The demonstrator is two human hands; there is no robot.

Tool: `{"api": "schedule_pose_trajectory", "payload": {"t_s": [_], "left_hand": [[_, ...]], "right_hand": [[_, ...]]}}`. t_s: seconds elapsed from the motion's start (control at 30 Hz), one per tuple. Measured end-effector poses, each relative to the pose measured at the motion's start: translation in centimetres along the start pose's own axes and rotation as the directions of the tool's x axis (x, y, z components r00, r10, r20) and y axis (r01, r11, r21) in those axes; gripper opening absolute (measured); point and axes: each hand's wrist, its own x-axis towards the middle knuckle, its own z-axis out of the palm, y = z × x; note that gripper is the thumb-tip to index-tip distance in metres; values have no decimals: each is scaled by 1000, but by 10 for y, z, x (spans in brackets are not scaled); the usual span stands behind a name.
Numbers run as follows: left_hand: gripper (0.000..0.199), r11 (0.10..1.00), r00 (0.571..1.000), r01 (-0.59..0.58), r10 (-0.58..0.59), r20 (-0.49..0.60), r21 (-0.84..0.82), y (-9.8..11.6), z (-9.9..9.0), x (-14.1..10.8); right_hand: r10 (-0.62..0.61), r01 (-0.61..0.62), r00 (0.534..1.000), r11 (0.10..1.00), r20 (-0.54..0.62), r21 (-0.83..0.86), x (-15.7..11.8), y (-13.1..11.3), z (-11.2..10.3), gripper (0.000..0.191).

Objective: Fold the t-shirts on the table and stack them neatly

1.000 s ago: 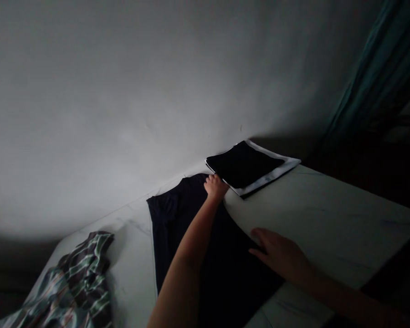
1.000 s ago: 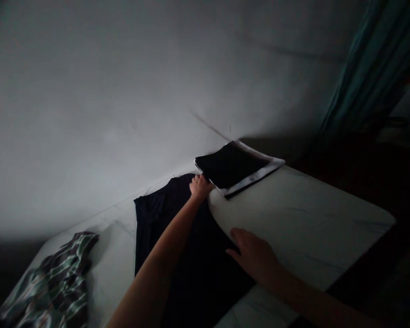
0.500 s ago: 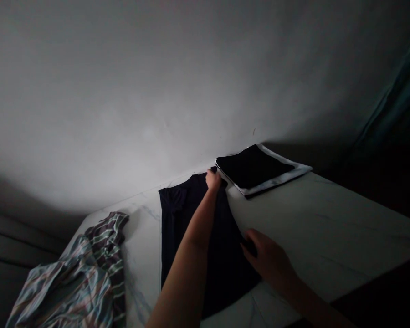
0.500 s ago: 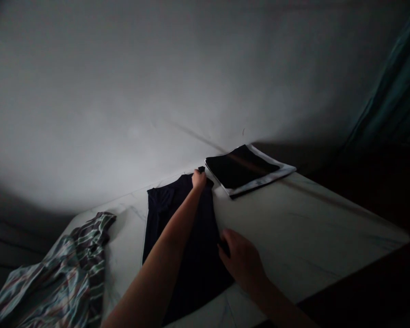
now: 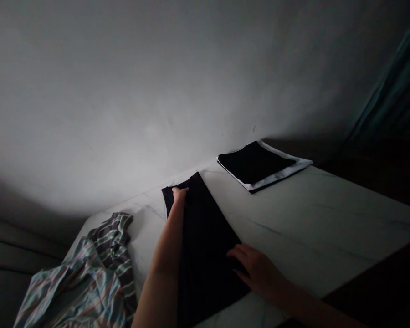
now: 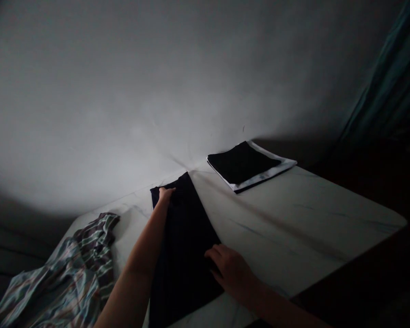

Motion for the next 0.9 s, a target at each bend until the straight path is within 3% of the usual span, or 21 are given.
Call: {"api": "schedule_pose_trajectory", "payload": {"t_s": [0.1,0.3,0.37,0.43,0.53,0.63,0.7,0.8,0.9], "left_hand": [[51,979,998,-66,61,33,194,6,1,-7],[54,869,979,-205,184,90,450,10,-17,-32],[50,793,961,-272,254,110,545,8,-27,-41],[42,655,911,-398,362,196,642,4,-40,-50],[26,469,796,-597,451,404,651,-4,-65,-66],[13,481,722,-691,414,555,540,-15,-85,-93],[8,551,704,-693,378,602,465,-22,-91,-121],[4,573,659,-717,374,653,396,-34,-87,-180],[21,533,576,-773,360,734,345,-43,-77,-238]], "right_hand": [[-30,30,1000,1000,3,-8,-5,2,-6,52],[-168,170,984,984,56,-52,-16,8,-12,29],[-209,213,974,976,92,-38,-19,8,-17,20],[-236,238,961,971,144,4,-20,6,-27,12],[-228,204,936,972,267,114,-12,4,-46,11],[-174,137,930,981,322,134,16,8,-55,17],[-134,121,958,990,252,69,49,14,-52,20],[-107,116,986,991,131,-63,109,28,-36,29],[-124,145,983,977,135,-158,161,40,-18,39]]}}
